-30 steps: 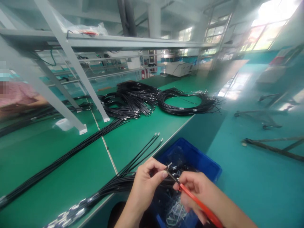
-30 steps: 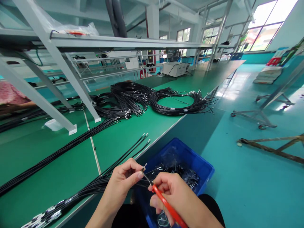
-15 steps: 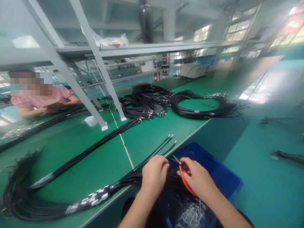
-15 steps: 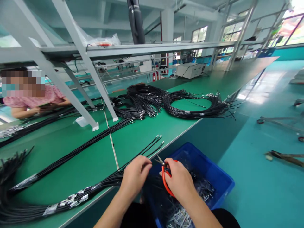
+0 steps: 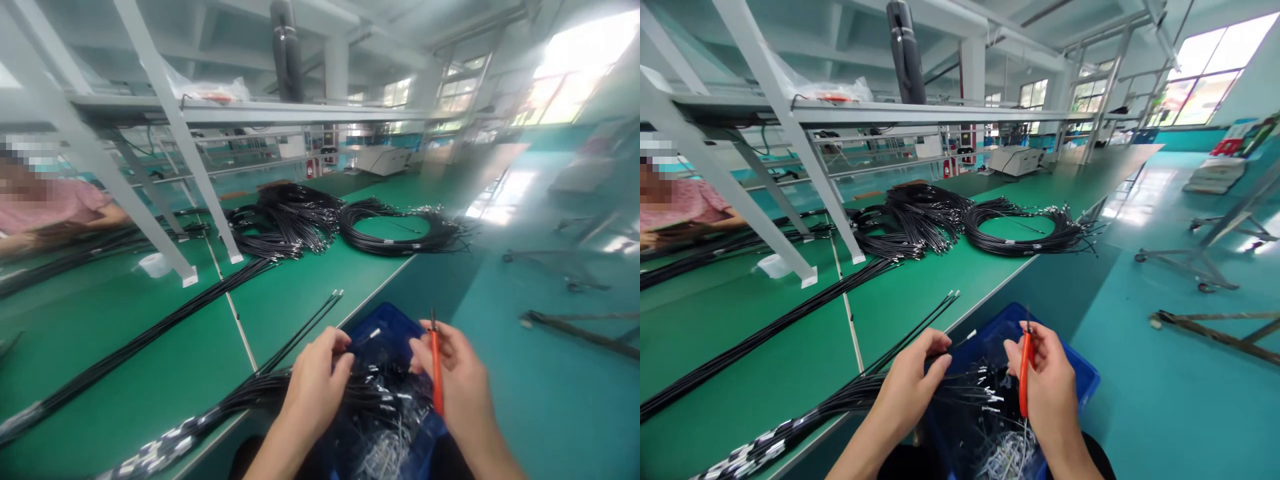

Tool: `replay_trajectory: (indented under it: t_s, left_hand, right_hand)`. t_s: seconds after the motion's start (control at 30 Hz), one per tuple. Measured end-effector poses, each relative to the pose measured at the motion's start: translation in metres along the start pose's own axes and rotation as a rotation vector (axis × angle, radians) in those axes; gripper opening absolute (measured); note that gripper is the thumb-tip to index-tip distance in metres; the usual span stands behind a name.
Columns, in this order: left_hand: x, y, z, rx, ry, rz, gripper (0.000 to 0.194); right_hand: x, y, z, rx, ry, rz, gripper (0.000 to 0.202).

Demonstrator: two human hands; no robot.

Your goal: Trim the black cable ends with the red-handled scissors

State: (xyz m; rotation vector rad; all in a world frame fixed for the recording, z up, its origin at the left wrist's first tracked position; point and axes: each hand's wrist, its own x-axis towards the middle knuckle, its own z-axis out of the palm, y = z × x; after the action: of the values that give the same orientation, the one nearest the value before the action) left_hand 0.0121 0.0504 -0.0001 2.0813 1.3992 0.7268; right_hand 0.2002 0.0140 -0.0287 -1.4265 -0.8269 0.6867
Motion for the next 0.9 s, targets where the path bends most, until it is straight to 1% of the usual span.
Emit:
replay_trajectory:
  t_s: [0.03, 0.1, 0.17, 0.23, 0.4, 0.6, 0.77, 0.9]
  left_hand:
    - [-0.003, 0.009, 0.001, -0.078, -0.028, 0.044, 0.015]
    - [-0.009, 0.021, 0.004, -0.171, -0.052, 0.113, 0.014]
    - [-0.013, 0.026, 0.007, -0.217, -0.036, 0.140, 0.016]
    - [-0.014, 0.024, 0.008, -0.251, -0.005, 0.130, 0.017]
    - [-0.016, 0.015, 0.008, -0.303, 0.077, 0.061, 0.010]
    - [-0.021, 0.016, 0.008, -0.299, 0.041, -0.016, 0.009]
    - [-0.024, 0.018, 0.010, -0.266, 0.043, -0.019, 0.010]
    - [-0.025, 0.017, 0.012, -0.262, 0.051, -0.017, 0.011]
  right_hand:
    - [-0.004, -0.009, 0.001, 0.119, -0.071, 0.056, 0.039]
    - [-0.014, -0.024, 0.004, 0.261, -0.142, 0.110, 0.038]
    - [-0.025, -0.032, 0.009, 0.346, -0.194, 0.164, 0.037]
    - [-0.034, -0.034, 0.014, 0.405, -0.227, 0.209, 0.037]
    - [-0.043, -0.027, 0.028, 0.478, -0.213, 0.256, 0.040]
    - [-0.043, -0.025, 0.038, 0.502, -0.185, 0.233, 0.035]
    - [-0.044, -0.026, 0.039, 0.561, -0.167, 0.260, 0.035]
    - [-0.044, -0.025, 0.040, 0.603, -0.177, 0.266, 0.034]
